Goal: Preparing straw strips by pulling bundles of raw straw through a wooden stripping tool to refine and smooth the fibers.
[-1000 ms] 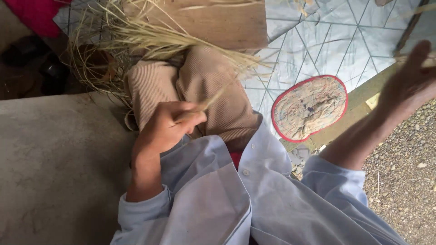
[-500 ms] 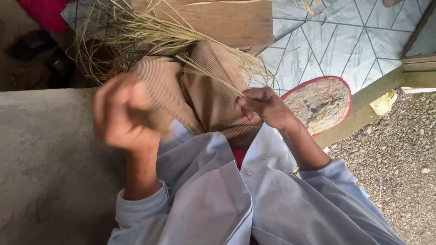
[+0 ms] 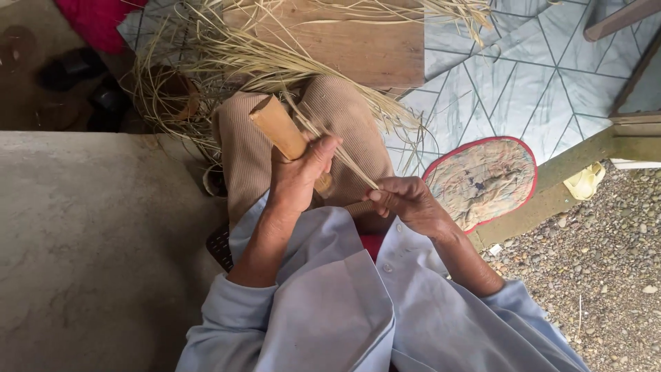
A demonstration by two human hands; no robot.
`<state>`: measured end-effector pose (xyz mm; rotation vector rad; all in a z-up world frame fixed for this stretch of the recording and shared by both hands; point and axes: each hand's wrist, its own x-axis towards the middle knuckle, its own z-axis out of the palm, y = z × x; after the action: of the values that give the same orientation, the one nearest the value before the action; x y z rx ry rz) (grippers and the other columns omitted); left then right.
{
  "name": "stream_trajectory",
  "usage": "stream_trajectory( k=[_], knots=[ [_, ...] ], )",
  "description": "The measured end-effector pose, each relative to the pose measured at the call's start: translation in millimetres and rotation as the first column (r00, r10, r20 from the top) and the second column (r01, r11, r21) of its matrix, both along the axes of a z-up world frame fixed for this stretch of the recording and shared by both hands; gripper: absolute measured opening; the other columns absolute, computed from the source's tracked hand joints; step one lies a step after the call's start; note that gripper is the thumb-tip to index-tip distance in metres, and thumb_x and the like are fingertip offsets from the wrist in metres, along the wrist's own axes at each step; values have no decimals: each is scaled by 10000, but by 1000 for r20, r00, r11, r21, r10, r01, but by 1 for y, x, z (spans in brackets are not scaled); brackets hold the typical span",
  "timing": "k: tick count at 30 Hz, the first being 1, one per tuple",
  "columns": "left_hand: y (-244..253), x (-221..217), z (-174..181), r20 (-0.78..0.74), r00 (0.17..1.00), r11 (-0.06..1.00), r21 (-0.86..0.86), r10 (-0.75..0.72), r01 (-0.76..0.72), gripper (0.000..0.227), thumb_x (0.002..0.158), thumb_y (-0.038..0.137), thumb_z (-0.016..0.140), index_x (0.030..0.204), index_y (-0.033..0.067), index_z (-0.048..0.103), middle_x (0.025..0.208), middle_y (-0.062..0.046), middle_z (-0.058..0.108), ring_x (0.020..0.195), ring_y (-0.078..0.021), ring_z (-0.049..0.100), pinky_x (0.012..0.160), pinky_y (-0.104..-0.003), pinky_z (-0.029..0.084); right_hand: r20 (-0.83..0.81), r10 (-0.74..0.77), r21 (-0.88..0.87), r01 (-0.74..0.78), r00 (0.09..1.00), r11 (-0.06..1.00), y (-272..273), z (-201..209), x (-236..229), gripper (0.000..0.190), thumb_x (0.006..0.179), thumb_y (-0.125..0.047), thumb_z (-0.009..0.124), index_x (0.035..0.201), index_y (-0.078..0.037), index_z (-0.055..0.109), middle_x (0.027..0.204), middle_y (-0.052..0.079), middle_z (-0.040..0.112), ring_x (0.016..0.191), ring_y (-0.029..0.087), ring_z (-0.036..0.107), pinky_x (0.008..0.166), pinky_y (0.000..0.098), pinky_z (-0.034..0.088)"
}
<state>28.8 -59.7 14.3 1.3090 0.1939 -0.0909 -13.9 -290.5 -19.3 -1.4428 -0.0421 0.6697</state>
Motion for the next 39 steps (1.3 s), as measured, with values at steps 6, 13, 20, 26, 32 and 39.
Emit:
stream_trajectory(
  k=[6,13,20,26,32,39],
  knots=[
    [-12,-4,-30,-103,994,986,169,33,-15,247,880,230,843,760,72,696,504,-31,556,449,-77,497,425,-226,408,-1,36,55,-36,999,998,9,28,8,235,954,-87,693,1112,83,727,781,195,769,737,209,763,747,387,630],
    [-21,-5,5,-90,996,999,39,28,-24,89,872,126,811,911,56,771,499,-4,566,468,-20,509,481,-159,433,-111,-280,202,297,954,933,42,22,24,131,965,-10,675,963,114,715,665,215,682,590,244,734,573,308,630],
    [-23,-3,-15,-113,991,993,95,78,-67,86,860,126,823,897,75,764,497,-30,570,441,-48,524,443,-195,434,-120,-371,213,388,921,897,48,21,22,104,940,4,695,882,84,727,640,219,680,552,252,736,523,271,599],
    [-20,-4,-4,-87,992,989,121,90,-79,90,939,160,758,918,74,779,521,-46,622,414,-58,523,432,-195,430,-174,-423,207,452,890,867,48,9,20,127,946,-25,696,898,88,728,651,259,674,555,303,737,527,310,616],
    [-18,-3,-4,-77,982,983,82,174,-167,94,943,129,741,978,49,775,682,-82,721,446,-48,542,445,-200,453,-201,-470,197,506,859,840,50,10,20,134,951,-12,677,948,116,714,714,275,700,605,314,758,578,346,641],
    [-2,6,-26,-53,959,939,-196,278,-283,199,919,71,772,1068,-49,719,820,-178,726,471,-62,524,513,-247,500,-111,-362,152,375,926,914,43,14,13,112,959,-4,666,955,79,742,746,234,728,643,272,764,645,349,649]
  ],
)
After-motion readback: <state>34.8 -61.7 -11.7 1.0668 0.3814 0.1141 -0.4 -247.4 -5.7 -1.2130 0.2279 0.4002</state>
